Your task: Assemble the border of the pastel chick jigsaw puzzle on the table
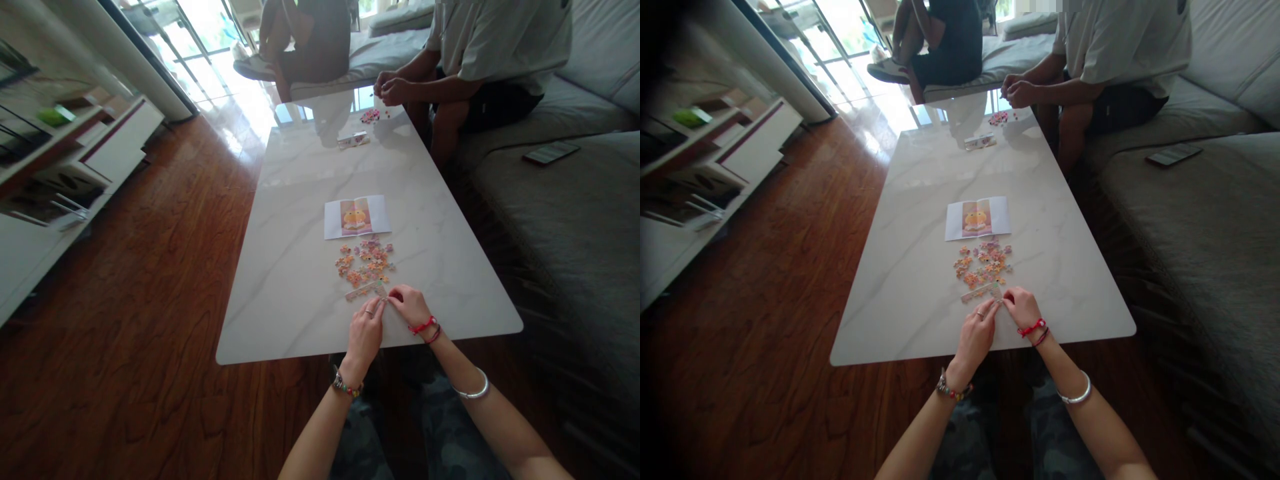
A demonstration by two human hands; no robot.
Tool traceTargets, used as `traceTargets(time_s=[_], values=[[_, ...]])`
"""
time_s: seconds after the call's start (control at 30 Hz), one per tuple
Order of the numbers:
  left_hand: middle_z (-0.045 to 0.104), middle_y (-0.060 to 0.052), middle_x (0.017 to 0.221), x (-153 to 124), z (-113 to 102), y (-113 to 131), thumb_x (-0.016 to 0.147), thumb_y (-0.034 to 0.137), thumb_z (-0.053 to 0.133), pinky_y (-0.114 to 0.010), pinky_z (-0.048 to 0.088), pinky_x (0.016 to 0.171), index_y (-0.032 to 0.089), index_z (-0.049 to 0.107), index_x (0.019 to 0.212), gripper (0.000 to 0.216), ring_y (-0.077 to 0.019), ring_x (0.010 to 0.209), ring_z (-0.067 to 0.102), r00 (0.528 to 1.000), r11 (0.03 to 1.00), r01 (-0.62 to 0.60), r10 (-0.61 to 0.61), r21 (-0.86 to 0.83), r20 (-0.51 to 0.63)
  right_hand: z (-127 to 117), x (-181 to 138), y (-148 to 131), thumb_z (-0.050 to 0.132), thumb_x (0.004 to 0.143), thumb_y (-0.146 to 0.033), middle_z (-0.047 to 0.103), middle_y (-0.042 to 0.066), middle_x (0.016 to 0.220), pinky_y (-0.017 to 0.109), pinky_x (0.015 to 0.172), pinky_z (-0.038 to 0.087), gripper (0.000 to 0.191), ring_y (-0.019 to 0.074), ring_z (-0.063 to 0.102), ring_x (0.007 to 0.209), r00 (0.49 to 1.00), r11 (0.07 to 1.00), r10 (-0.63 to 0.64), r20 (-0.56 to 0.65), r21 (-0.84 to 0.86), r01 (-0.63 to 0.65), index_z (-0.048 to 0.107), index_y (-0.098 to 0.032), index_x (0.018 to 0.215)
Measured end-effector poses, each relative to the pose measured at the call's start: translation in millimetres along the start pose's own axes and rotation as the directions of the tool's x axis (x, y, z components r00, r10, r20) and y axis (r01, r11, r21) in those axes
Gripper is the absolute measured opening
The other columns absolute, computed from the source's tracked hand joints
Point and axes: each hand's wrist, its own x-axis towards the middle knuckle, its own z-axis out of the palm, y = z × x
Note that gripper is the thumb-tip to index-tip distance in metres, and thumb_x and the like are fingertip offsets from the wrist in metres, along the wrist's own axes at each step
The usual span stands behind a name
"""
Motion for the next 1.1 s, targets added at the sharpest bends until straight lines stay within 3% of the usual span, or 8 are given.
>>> traceTargets(time_s=[0.5,0.73,1.1], values=[[0.043,-0.006,0.129,1.0,0.2,1.6,0.082,0.013,0.035,-0.031,0.038,0.091,0.019,0.035,0.126,0.045,-0.0179,0.118,0.037,0.998,0.998,-0.011,0.007,0.063,0.056,3.5,1.6,-0.5,0.051,0.075,-0.022,0.059,0.003,0.070,0.024,0.064,0.040,0.011,0.0136,0.054,0.066,0.999,0.998,-0.034,-0.030,-0.060,0.032,0.057,-0.017,0.067],[0.044,-0.008,0.127,6.7,-2.5,3.8,0.081,0.011,0.035,-0.034,0.043,0.083,0.017,0.040,0.121,0.041,-0.0203,0.114,0.040,0.994,0.994,-0.020,0.009,0.105,0.105,-0.8,12.9,0.3,0.056,0.069,-0.022,0.061,0.002,0.066,0.022,0.060,0.038,0.007,0.0127,0.054,0.063,0.998,0.998,0.050,0.043,-0.039,-0.048,0.058,-0.017,0.064],[0.054,-0.006,0.112,16.4,-5.4,-5.9,0.081,0.011,0.038,-0.033,0.043,0.086,0.019,0.051,0.105,0.029,-0.0180,0.102,0.047,0.999,0.997,-0.039,0.038,-0.063,-0.009,-2.2,15.8,-4.9,0.052,0.071,-0.026,0.062,0.002,0.064,0.022,0.057,0.038,0.013,0.0122,0.054,0.058,0.998,0.999,0.039,0.047,0.007,-0.039,0.058,-0.017,0.065]])
